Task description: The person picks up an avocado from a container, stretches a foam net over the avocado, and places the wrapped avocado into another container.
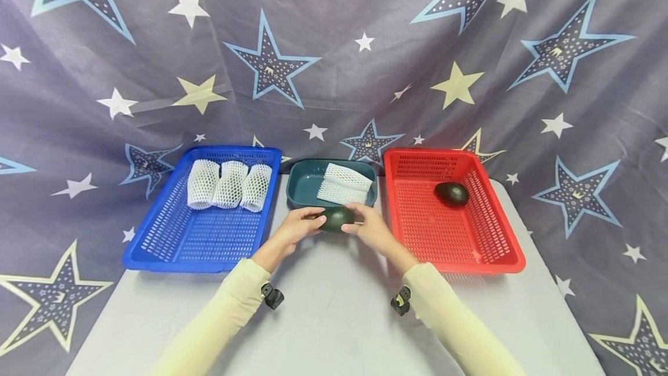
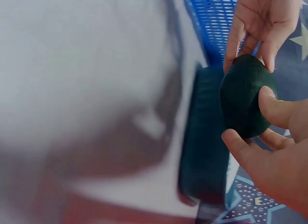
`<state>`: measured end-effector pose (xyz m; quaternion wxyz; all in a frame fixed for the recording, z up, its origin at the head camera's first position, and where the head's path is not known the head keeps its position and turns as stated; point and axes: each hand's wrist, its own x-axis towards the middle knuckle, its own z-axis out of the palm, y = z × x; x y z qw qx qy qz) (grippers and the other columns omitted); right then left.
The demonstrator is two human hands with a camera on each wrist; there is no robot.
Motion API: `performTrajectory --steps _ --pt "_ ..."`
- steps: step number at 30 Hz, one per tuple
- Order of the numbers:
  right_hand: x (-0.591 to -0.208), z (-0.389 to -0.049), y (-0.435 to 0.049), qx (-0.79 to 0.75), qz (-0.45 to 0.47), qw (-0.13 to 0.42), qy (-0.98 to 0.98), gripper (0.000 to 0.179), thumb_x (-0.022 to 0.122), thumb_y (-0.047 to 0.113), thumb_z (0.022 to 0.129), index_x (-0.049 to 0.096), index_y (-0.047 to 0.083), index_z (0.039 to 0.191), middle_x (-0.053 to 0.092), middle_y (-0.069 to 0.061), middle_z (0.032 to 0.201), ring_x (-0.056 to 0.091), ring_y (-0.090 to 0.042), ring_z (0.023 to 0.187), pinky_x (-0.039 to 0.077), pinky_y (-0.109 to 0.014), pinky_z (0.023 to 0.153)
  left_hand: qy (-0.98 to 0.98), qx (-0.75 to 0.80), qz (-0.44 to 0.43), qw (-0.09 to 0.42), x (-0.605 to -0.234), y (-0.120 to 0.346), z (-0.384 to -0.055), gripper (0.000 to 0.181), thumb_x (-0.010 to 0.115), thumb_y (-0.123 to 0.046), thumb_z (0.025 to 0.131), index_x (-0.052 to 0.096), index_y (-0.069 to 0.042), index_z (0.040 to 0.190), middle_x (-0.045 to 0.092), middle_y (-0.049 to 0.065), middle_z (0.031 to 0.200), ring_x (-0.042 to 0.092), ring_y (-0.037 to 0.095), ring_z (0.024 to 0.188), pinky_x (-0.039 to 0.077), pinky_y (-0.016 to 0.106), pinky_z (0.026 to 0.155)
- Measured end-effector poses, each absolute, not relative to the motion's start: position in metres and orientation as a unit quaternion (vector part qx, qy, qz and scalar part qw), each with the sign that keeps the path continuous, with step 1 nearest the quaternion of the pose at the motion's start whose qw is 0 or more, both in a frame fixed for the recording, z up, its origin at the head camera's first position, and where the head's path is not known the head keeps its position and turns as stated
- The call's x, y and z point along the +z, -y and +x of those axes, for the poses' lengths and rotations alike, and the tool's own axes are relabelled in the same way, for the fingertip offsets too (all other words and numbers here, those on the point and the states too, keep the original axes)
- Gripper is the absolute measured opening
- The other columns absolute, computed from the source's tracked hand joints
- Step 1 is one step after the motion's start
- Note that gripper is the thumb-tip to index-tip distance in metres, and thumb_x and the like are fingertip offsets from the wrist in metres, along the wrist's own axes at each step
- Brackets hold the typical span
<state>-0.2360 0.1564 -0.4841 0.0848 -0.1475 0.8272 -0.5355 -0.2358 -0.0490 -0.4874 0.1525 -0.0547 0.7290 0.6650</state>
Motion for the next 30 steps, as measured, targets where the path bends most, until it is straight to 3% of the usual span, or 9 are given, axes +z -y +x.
performTrajectory --steps 7,15,24,30 --pt "-0.499 -0.239 -0.151 -0.512 -0.138 0.099 -0.842 0.052 0.07 -0.001 0.093 0.051 -0.013 0.139 0.059 -0.034 0.133 0.061 -0.047 0.12 0.053 -0.05 0.104 -0.736 0.653 -0.081 0.16 -0.502 0.049 -0.237 0.04 0.066 -0.01 0.099 0.061 0.003 0.136 0.062 0.023 0.137 0.064 0.033 0.122 0.054 0.044 0.105" --pt "-0.508 -0.237 -0.147 -0.509 -0.119 0.105 -0.846 0.051 0.071 -0.002 0.091 0.052 -0.013 0.137 0.061 -0.033 0.13 0.062 -0.047 0.12 0.054 -0.05 0.103 -0.742 0.642 -0.095 0.167 -0.515 0.049 -0.239 0.036 0.065 -0.008 0.099 0.064 0.003 0.133 0.064 0.022 0.135 0.066 0.023 0.107 0.056 0.042 0.1" --pt "-0.515 -0.233 -0.14 -0.474 -0.105 0.112 -0.867 0.049 0.074 -0.002 0.089 0.056 -0.01 0.133 0.065 -0.031 0.125 0.065 -0.045 0.116 0.055 -0.048 0.101 -0.734 0.646 -0.106 0.183 -0.524 0.052 -0.236 0.036 0.062 -0.004 0.099 0.062 0.006 0.133 0.061 0.024 0.137 0.063 0.035 0.121 0.055 0.043 0.103" --pt "-0.519 -0.233 -0.137 -0.456 -0.099 0.111 -0.877 0.05 0.075 -0.002 0.088 0.056 -0.011 0.133 0.065 -0.031 0.126 0.064 -0.044 0.117 0.053 -0.05 0.103 -0.73 0.647 -0.111 0.188 -0.527 0.052 -0.235 0.037 0.063 -0.003 0.098 0.06 0.007 0.133 0.059 0.024 0.139 0.061 0.034 0.123 0.055 0.043 0.103"
